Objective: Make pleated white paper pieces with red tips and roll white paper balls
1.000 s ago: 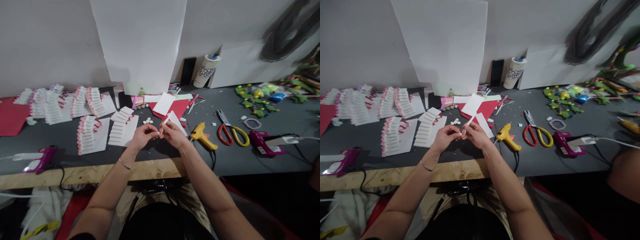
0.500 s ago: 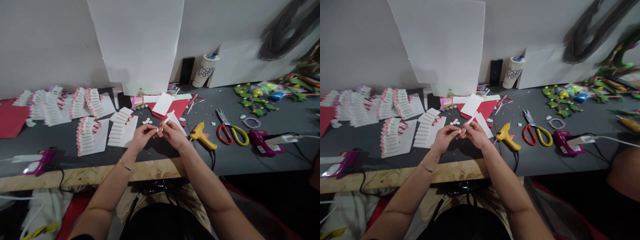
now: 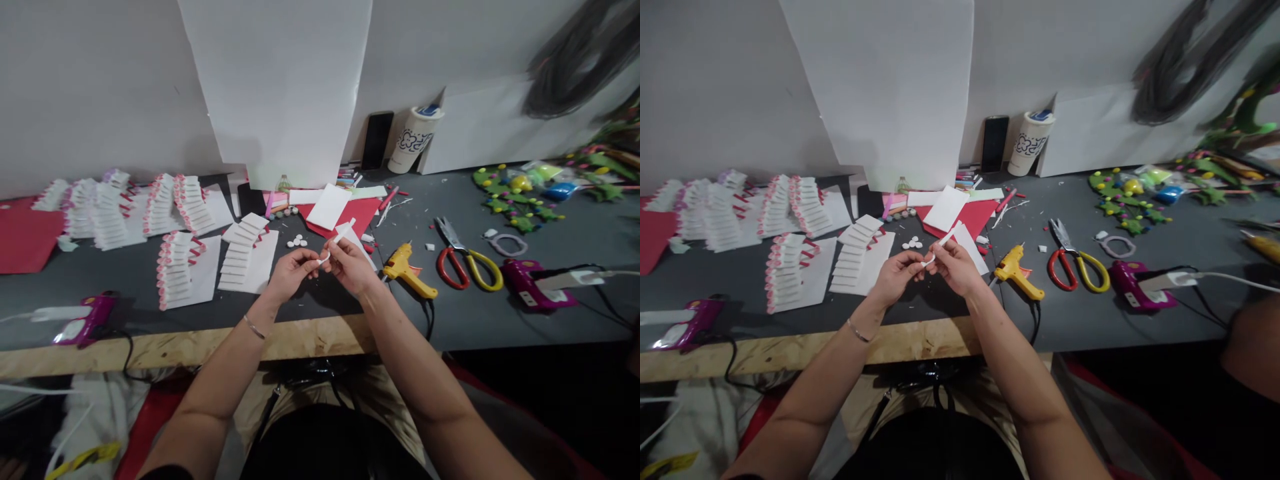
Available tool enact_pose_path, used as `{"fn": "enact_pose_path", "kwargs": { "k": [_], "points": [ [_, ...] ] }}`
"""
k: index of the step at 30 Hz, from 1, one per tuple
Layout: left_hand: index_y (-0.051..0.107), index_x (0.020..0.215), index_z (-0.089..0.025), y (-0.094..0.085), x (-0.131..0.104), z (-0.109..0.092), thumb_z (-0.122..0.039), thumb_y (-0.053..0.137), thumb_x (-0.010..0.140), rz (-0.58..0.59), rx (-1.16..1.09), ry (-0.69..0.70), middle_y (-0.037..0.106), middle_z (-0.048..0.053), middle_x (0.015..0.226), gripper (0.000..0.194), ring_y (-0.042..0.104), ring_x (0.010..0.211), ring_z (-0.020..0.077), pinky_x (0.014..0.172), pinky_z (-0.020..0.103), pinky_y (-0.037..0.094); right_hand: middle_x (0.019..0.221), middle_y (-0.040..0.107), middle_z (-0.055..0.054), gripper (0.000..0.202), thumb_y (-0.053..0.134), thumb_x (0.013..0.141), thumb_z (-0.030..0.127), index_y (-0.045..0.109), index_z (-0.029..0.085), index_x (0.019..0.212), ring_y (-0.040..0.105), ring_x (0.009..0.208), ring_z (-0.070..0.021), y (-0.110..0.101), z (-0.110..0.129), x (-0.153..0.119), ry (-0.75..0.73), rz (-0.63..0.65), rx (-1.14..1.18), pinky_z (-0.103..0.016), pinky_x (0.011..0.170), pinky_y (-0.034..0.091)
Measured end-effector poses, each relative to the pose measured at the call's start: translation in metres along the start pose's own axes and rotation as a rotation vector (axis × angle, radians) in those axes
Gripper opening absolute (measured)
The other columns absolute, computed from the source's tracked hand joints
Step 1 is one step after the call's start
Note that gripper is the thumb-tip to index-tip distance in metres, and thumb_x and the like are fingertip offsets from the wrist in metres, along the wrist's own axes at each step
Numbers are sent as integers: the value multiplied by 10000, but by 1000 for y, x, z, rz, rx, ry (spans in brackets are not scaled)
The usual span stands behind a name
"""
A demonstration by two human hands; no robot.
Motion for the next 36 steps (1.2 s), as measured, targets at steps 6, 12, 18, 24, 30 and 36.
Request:
{"fn": "enact_pose_path", "kwargs": {
  "k": [6,12,18,24,30,36],
  "points": [
    [680,793,-163,-3,0,2,-375,778,743,-24,0,28,641,-18,616,239,565,556,98,577,244,487,630,669,70,417,863,632,506,609,214,788,602,482,-54,0,-4,0,14,-7,23,-148,477,519],
    [651,751,-171,-1,1,5,-362,796,727,25,-68,-8,652,-10,661,241,563,578,91,586,241,476,625,672,73,438,885,580,511,626,208,760,592,458,-46,2,-4,-2,27,-19,47,-139,463,515],
    [639,705,-167,4,0,8,-352,849,649,103,-114,-109,627,-22,619,285,532,543,80,540,220,429,659,672,58,411,864,624,488,615,204,787,573,448,-47,1,-9,-1,30,-33,-12,-150,432,489],
    [652,733,-164,5,1,2,-329,816,693,118,31,-50,647,-12,638,236,554,557,92,565,228,447,652,647,69,370,797,678,530,623,222,788,509,423,-46,-5,3,-6,-144,-158,-177,-176,402,424],
    [612,723,-161,7,1,8,-353,849,639,123,-28,-86,640,-20,642,317,562,547,92,556,223,454,585,545,79,290,727,755,497,611,235,800,438,435,-68,-2,4,-13,-208,-233,-285,-216,403,359],
    [660,757,-170,7,-2,10,-381,797,698,-37,-11,2,627,-21,626,258,569,580,111,599,248,474,676,561,55,275,664,793,509,599,245,832,486,563,-103,-11,1,-17,-282,-390,-256,-232,496,400]
  ]
}}
Point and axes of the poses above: each hand's wrist, its own x-axis towards the middle knuckle, its own y-axis out of the palm, z = x × y, the point moved 10 cm from there along x, towards the middle knuckle
